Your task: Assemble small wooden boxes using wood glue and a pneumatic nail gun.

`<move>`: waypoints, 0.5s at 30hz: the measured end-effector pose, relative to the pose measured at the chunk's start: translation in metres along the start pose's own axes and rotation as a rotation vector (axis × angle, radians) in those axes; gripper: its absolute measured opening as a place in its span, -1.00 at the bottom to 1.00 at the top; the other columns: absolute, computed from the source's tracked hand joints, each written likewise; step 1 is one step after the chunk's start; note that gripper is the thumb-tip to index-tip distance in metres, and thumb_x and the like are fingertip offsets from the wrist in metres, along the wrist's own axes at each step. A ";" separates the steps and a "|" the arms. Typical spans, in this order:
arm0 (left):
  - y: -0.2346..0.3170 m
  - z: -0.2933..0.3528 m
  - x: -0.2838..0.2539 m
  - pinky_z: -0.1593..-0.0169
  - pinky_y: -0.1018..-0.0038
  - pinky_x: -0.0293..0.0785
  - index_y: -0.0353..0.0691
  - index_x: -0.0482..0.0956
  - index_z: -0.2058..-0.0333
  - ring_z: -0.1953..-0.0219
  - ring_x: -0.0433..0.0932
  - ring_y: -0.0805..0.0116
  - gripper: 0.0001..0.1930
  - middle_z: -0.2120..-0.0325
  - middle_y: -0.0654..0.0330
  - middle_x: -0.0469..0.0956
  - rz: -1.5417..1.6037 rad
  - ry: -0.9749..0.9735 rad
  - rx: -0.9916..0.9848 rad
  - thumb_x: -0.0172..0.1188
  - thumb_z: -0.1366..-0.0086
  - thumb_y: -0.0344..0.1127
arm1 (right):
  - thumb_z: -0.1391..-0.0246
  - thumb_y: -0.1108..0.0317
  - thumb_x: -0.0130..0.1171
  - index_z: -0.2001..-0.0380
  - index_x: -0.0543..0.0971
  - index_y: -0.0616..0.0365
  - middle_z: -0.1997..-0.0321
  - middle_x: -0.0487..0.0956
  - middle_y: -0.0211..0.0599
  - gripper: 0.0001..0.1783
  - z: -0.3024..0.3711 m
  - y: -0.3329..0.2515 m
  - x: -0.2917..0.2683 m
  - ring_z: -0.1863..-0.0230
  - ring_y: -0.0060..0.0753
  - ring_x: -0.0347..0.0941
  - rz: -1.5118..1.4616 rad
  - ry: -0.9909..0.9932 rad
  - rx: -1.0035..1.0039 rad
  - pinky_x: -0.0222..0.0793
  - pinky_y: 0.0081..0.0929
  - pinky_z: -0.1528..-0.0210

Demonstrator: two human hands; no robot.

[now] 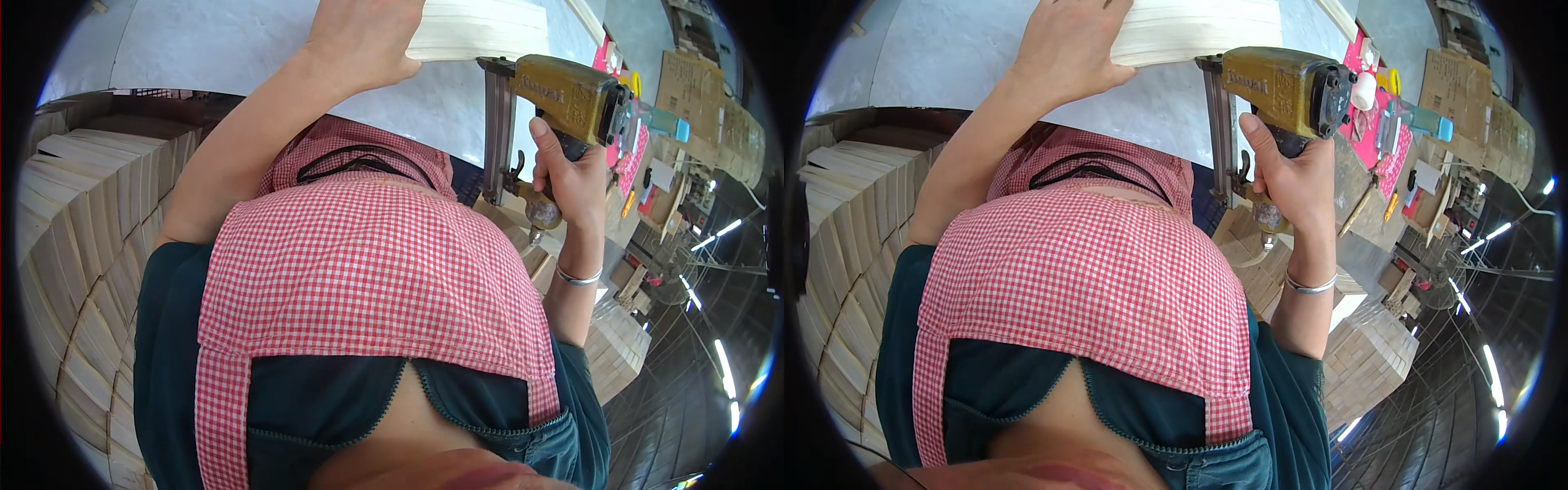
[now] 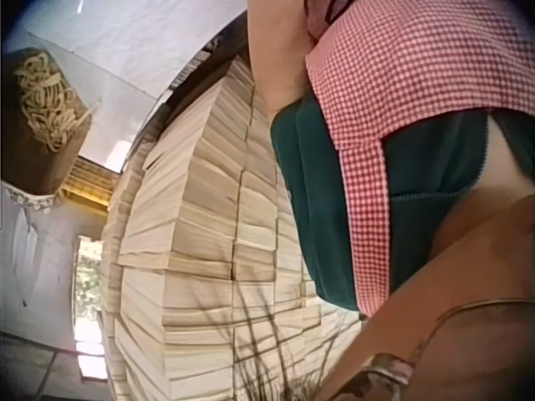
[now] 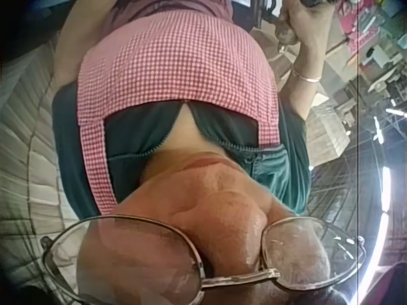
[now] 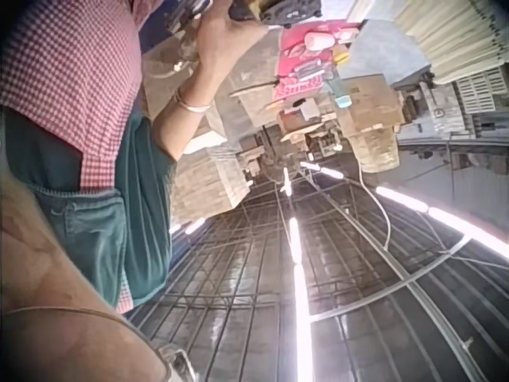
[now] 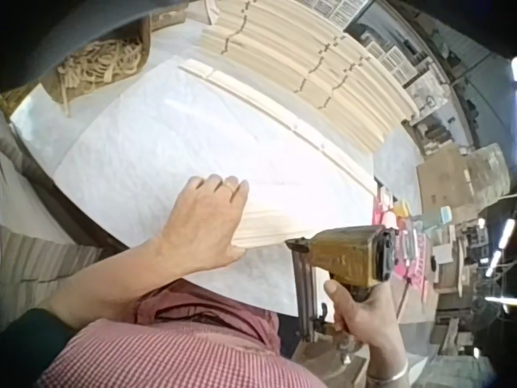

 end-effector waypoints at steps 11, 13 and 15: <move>-0.067 0.042 0.005 -0.41 0.03 0.08 -0.46 0.13 -0.35 -0.39 0.20 -0.12 0.17 -0.30 -0.24 0.25 0.243 -0.097 -0.168 0.51 0.07 0.16 | -0.12 0.30 0.44 0.22 0.60 0.30 0.59 0.55 -0.39 -0.69 0.015 -0.023 0.014 0.76 -0.64 0.32 0.024 0.082 -0.070 0.22 -0.66 0.75; -0.077 0.047 0.020 -0.45 0.01 -0.03 -0.45 0.03 -0.40 -0.45 0.07 -0.12 0.24 -0.37 -0.24 0.14 0.278 -0.021 -0.106 0.50 0.06 0.21 | -0.13 0.24 0.45 0.27 0.61 0.28 0.65 0.52 -0.41 -0.68 0.022 -0.035 0.027 0.76 -0.62 0.32 0.041 0.015 -0.135 0.23 -0.66 0.73; -0.089 0.055 0.026 -0.50 -0.02 -0.14 -0.43 -0.07 -0.44 -0.51 -0.07 -0.12 0.32 -0.44 -0.23 0.02 0.303 0.057 -0.054 0.49 0.04 0.27 | -0.14 0.17 0.45 0.32 0.62 0.25 0.70 0.49 -0.42 -0.66 0.026 -0.050 0.042 0.77 -0.61 0.33 0.053 -0.061 -0.206 0.25 -0.66 0.72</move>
Point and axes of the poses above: each hand's wrist, its own z-axis away from the middle knuckle, its own x-axis out of the palm, y = z × x, the point moved 7 cm from there along -z, towards the middle knuckle
